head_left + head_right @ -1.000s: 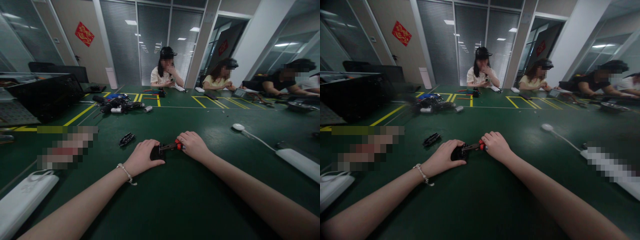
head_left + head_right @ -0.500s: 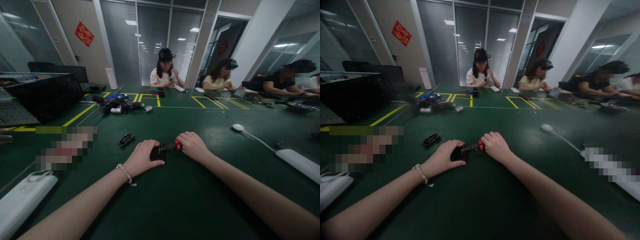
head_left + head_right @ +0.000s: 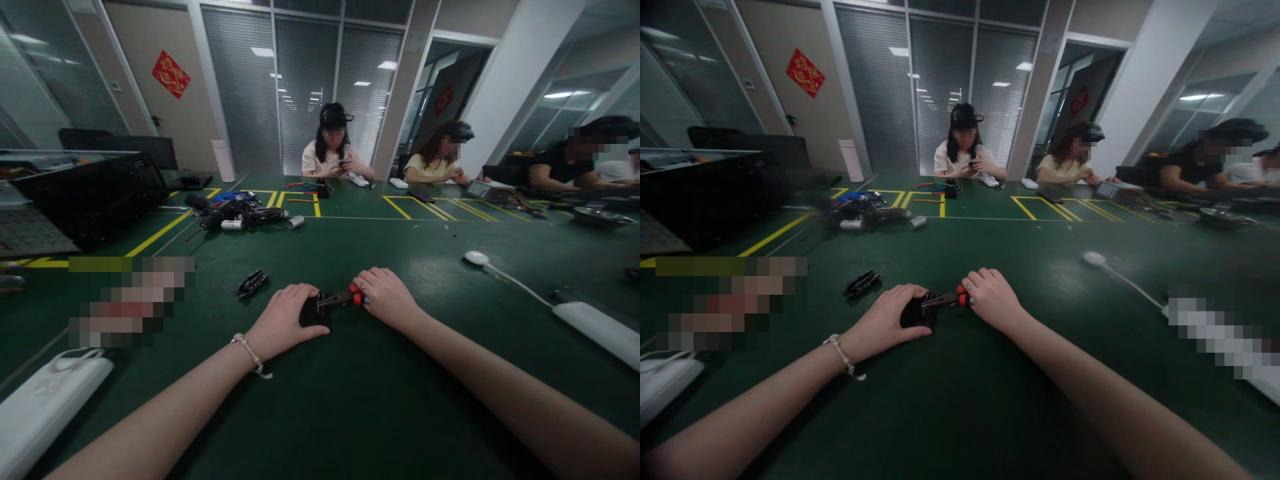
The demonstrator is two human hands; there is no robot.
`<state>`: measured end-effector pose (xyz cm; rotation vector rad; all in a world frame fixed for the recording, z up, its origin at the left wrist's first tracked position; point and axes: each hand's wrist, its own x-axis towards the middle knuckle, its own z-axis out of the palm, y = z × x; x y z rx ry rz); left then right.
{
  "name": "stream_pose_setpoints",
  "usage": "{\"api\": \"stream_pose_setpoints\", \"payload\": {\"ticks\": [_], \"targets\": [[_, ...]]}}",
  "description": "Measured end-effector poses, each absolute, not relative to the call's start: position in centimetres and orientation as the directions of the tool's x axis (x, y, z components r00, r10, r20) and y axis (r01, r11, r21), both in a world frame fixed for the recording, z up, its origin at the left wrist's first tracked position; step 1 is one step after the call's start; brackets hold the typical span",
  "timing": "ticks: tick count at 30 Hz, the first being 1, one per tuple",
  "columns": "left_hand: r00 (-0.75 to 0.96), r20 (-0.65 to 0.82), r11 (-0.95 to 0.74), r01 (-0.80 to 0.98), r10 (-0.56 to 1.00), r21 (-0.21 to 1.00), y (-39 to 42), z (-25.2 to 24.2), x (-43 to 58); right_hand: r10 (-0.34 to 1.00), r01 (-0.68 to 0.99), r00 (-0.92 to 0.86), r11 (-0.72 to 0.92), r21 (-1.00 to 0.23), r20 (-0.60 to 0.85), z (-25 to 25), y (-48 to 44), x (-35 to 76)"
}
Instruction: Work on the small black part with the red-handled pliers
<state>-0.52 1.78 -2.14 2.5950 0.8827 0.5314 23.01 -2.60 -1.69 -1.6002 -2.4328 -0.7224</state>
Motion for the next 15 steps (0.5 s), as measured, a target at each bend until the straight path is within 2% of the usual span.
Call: {"api": "stream_pose_setpoints", "payload": {"ticks": [15], "targets": [[0.732, 0.244, -0.747, 0.505, 0.636, 0.433, 1.79, -2.23, -0.47, 0.837, 0.900, -0.410, 0.306, 0.311, 0.362, -1.79, -2.64, 22.94]]}}
